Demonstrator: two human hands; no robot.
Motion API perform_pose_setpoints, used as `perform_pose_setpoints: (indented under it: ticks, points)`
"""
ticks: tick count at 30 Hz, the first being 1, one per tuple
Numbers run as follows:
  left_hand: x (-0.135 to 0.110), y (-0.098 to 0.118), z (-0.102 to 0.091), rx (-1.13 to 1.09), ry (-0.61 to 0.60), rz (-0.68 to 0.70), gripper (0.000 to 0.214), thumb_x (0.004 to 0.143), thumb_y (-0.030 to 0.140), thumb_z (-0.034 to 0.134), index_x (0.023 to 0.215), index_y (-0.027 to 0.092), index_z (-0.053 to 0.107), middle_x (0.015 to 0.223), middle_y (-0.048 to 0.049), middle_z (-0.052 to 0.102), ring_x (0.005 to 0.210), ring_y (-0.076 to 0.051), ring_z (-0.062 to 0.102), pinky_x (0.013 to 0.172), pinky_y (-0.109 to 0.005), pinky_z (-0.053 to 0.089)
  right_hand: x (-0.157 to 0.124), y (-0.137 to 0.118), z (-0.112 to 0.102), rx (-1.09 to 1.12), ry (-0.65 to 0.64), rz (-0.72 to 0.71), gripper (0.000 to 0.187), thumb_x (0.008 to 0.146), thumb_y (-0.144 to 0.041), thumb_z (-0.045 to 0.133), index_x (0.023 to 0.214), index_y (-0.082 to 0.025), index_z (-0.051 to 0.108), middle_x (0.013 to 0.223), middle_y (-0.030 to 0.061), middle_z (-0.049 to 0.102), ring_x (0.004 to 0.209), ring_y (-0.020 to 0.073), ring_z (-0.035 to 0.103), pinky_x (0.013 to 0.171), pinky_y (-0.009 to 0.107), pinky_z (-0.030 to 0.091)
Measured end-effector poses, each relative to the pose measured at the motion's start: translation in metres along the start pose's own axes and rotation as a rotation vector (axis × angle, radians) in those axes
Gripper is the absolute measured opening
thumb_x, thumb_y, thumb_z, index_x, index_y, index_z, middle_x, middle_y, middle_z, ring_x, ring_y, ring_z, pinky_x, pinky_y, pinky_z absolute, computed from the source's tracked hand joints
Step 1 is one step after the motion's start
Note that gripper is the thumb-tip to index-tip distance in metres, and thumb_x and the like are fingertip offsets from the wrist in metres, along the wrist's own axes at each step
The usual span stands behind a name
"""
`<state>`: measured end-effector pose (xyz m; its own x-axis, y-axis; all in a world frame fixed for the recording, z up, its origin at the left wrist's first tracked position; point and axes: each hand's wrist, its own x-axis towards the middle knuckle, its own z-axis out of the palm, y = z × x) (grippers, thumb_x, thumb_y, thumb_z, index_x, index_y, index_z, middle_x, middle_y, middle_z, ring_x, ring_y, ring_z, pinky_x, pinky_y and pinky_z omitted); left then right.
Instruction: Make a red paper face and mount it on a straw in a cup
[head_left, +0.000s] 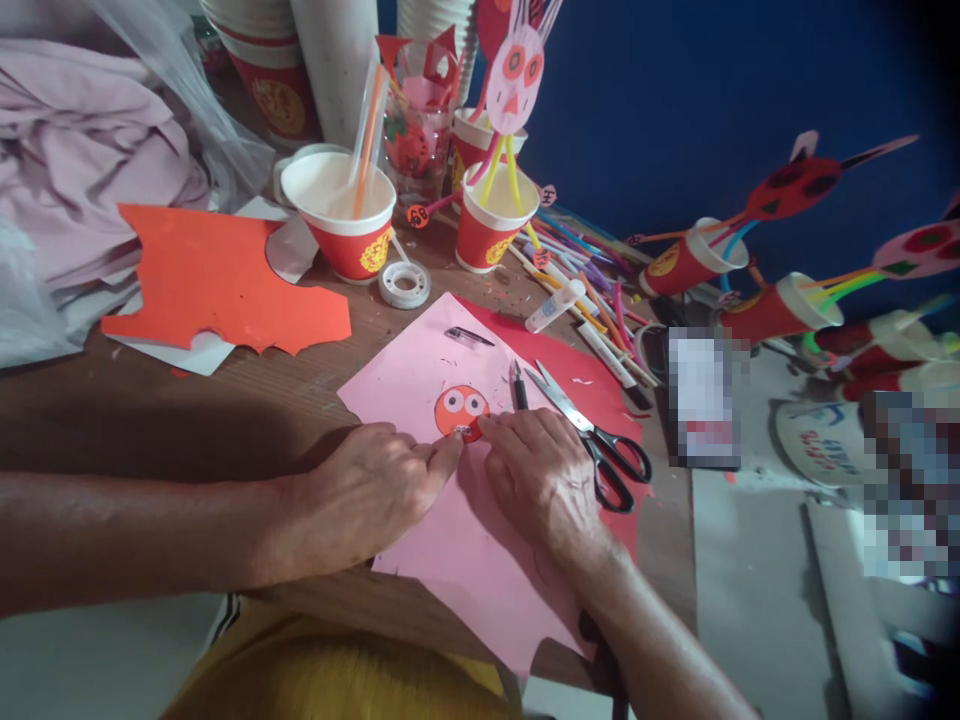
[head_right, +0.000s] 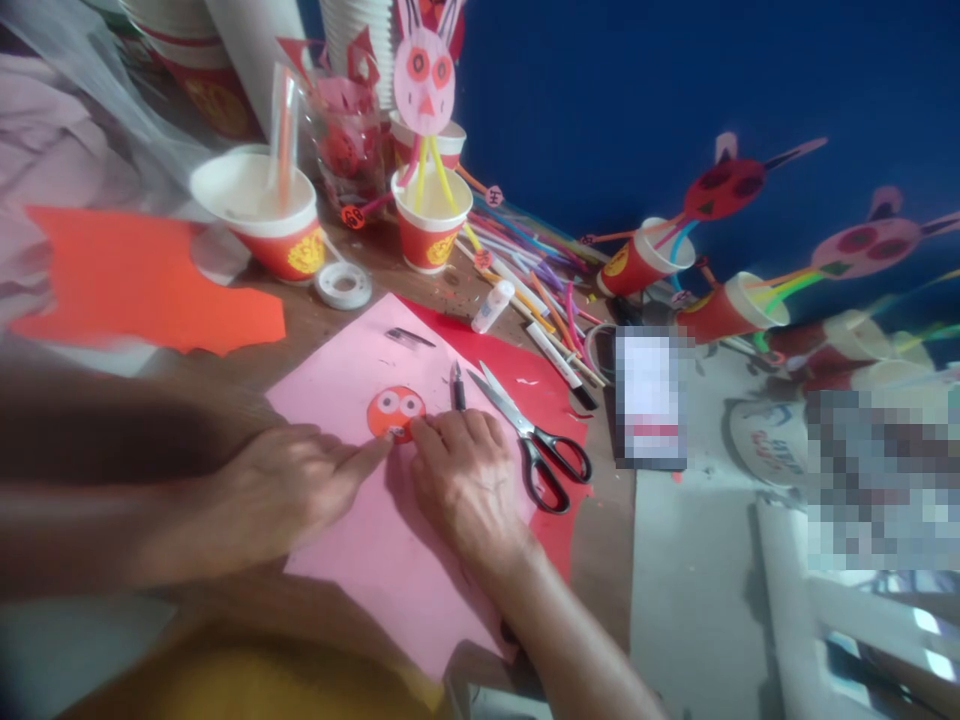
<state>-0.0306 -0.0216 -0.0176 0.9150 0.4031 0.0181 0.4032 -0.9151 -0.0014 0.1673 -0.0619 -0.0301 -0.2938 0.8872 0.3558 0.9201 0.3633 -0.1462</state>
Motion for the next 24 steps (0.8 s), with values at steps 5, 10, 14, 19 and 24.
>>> perform_pose_setpoints:
  ticks: [5,10,14,19,24]
  points:
    - [-0.0011,0.0000,0.0013,0.024,0.016,0.008,0.045,0.074,-0.001,0.048,0.118,0.001,0.055,0.065,-0.0028,0.064,0.053,-0.020,0.064,0.047,-0.033,0.051,0.0013,-0.0004,0.0008,-0.010,-0.010,0.004,0.024,0.086,-0.013,0.048,0.093,-0.016,0.071,0.076,0.0052,0.065,0.074,0.0206,0.052,0.072,0.033,0.041]
    - [0.0000,-0.0003,0.0009,0.000,0.000,0.006,0.044,0.076,0.000,0.046,0.119,0.001,0.055,0.065,-0.0034,0.065,0.054,-0.021,0.065,0.048,-0.033,0.052,0.0000,-0.0001,0.0019,0.000,-0.001,0.012,0.024,0.085,-0.012,0.048,0.092,-0.017,0.071,0.076,0.0047,0.065,0.074,0.0200,0.052,0.073,0.032,0.041]
    - [0.0009,-0.0003,-0.0020,-0.014,-0.012,0.008,0.046,0.075,-0.002,0.045,0.120,-0.001,0.055,0.064,-0.0033,0.065,0.053,-0.021,0.065,0.048,-0.033,0.052,-0.0006,0.0002,0.0024,0.000,-0.001,0.009,0.024,0.085,-0.012,0.048,0.092,-0.016,0.071,0.076,0.0053,0.066,0.074,0.0201,0.053,0.073,0.032,0.042]
    - [0.0011,-0.0005,-0.0030,-0.018,-0.028,0.011,0.046,0.075,-0.001,0.046,0.120,-0.001,0.056,0.065,-0.0043,0.066,0.054,-0.021,0.066,0.048,-0.034,0.053,-0.0001,0.0006,0.0027,0.003,0.000,0.009,0.024,0.085,-0.012,0.049,0.092,-0.016,0.071,0.077,0.0053,0.066,0.074,0.0205,0.053,0.073,0.033,0.042]
    - [0.0008,-0.0007,-0.0027,-0.016,-0.035,0.010,0.047,0.076,-0.001,0.046,0.122,-0.002,0.054,0.066,-0.0053,0.067,0.055,-0.022,0.066,0.048,-0.034,0.053,0.0004,0.0007,0.0021,0.005,0.001,0.010,0.024,0.084,-0.011,0.048,0.090,-0.016,0.071,0.076,0.0053,0.065,0.074,0.0204,0.052,0.073,0.033,0.042]
